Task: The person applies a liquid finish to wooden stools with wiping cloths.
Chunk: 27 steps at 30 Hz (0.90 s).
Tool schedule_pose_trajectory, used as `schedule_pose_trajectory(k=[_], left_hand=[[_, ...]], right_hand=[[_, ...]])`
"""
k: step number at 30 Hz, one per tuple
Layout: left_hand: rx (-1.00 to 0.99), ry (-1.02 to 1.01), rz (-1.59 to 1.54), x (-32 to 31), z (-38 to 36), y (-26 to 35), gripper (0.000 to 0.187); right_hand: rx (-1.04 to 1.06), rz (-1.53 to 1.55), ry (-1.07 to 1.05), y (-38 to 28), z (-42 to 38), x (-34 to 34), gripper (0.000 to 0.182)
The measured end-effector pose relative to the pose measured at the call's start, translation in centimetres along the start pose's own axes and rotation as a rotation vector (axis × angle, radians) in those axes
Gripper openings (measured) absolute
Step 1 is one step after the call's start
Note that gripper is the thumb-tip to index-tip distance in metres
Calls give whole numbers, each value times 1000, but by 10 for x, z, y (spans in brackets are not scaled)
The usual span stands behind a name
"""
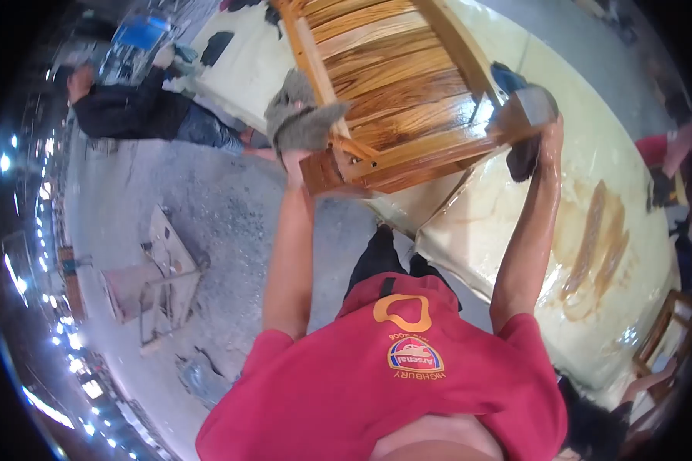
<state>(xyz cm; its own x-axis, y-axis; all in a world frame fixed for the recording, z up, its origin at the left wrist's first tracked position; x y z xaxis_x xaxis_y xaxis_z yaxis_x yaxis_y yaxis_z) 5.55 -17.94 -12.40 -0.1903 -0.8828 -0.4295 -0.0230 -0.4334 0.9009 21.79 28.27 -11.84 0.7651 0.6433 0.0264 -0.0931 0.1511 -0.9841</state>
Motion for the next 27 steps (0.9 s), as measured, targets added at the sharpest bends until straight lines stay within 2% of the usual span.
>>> schedule_pose_trajectory(k=[1,2,3,4,5,6,7,8,9,11,13,14,15,17,18,19,20,22,24,27], left_hand=[[104,27,-113,2,-1,-1,37],[165,105,-154,4,-16,-9,34],[187,193,-187,10,-25,-5,32],[183,279,-219,17,-30,7,29],[178,364,-256,24,-36,23,26],[-8,440,-175,22,-62,49,27],[-188,523,-81,18,-91,75,28],[-320,482,136,18,-100,100,29],[-462,463,342,18,-110,124,31],[-488,422,730,-25,-119,160,32],[-728,501,882,-29,-124,144,31],[-839,536,962,-28,-126,125,31],[-849,549,1127,-24,-129,89,30],[-574,707,1007,50,-117,4,23],[-404,739,926,60,-113,-43,20],[-402,682,605,64,-118,-62,21],[-396,625,284,76,-111,-65,22],[-598,690,720,43,-115,-3,22],[-634,605,530,6,-119,60,27],[-890,688,995,12,-114,12,35]], right_hand=[[16,-38,128,13,-8,11,44],[-87,-133,49,33,-13,15,47],[-194,-170,49,14,-35,7,50],[-327,153,-160,33,-51,-9,51],[-318,382,-230,18,-75,-20,53],[-431,340,-158,41,-91,-7,56],[-453,357,-178,27,-113,-13,58],[-503,399,-225,40,-129,-11,59],[-476,349,-162,52,-139,-9,59],[-389,214,-98,56,-133,-4,58],[-240,111,-88,33,-144,-16,56],[-267,182,-129,32,-147,-25,56],[-306,239,-164,32,-151,-30,55],[-432,264,-151,20,-162,-42,54],[-440,237,-119,18,-164,-36,53],[-449,211,-86,16,-166,-30,51],[-368,222,-92,23,-160,-31,49],[-289,194,22,0,-164,-33,44],[-325,155,-80,4,-162,-28,42],[-237,148,-60,-5,-175,-31,40]])
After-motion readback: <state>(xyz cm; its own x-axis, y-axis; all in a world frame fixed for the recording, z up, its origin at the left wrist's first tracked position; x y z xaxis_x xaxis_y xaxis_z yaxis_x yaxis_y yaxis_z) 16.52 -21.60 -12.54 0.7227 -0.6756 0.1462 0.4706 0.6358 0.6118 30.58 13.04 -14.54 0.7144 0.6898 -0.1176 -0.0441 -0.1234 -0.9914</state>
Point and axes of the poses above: each hand's wrist, its own z-axis towards the middle knuckle, its own x-axis out of the back of the hand, y = z × x, the point moved 8 cm from there along z, towards the middle knuckle, and after that the axes turned 2 degrees about y, right-handed, at the moved point
